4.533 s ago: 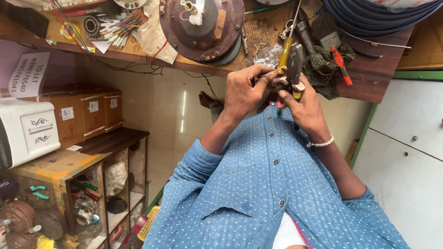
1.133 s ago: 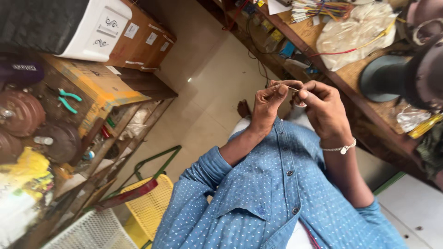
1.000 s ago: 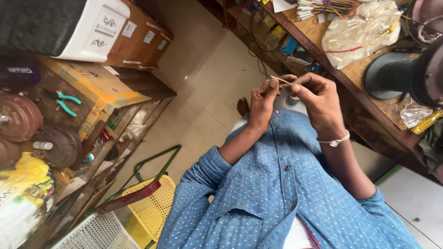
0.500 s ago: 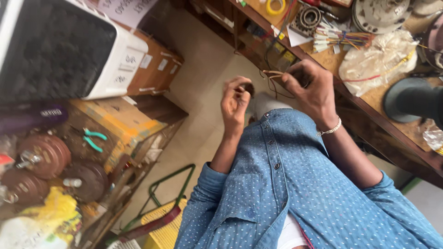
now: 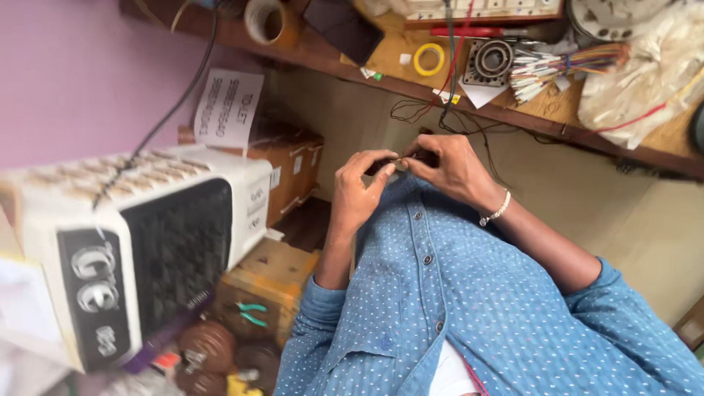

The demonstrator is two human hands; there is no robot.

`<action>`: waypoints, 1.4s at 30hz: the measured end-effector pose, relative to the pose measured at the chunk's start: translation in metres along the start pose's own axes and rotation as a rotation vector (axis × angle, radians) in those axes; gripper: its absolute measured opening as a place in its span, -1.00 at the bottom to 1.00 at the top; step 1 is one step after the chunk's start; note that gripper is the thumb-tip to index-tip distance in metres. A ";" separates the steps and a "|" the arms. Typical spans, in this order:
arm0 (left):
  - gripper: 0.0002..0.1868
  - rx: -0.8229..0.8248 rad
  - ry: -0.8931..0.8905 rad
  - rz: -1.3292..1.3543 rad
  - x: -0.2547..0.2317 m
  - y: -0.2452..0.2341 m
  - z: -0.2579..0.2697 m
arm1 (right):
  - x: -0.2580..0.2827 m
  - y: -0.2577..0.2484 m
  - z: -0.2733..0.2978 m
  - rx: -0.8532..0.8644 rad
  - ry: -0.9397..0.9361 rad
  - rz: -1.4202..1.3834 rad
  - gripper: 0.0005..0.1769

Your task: The person repairs an electrical component by using a screwdriver to adjust a white plastic connector and wires on a circular metal base. They then use pliers to strip and twist wires before connecting them to the component.

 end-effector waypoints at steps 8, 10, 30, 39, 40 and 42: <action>-0.84 0.272 0.057 0.098 0.010 0.033 -0.083 | -0.010 -0.037 0.009 -0.412 0.189 -0.031 -0.83; -0.84 0.346 0.027 0.098 0.013 0.036 -0.092 | -0.013 -0.037 0.017 -0.508 0.276 -0.060 -0.85; -0.85 0.721 0.107 0.613 0.028 0.085 -0.060 | -0.021 0.020 0.093 -1.189 0.220 -0.589 -0.86; -0.84 0.614 0.170 0.430 -0.010 0.143 -0.072 | -0.056 -0.045 0.122 -1.212 0.082 -0.721 -0.90; -0.84 0.514 0.255 0.346 -0.016 0.139 -0.083 | -0.058 -0.055 0.128 -1.221 0.064 -0.719 -0.90; -0.86 0.298 0.476 0.116 -0.030 0.130 -0.109 | -0.064 -0.076 0.140 -1.256 0.006 -0.732 -0.90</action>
Point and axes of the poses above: each hand's wrist, its own z-axis away from the middle knuckle, its own y-axis out of the palm, x = y × z, the point moved 9 cm from there along -z, towards the middle knuckle, and after that the axes turned 6 degrees about -z, right-handed, at the moved point
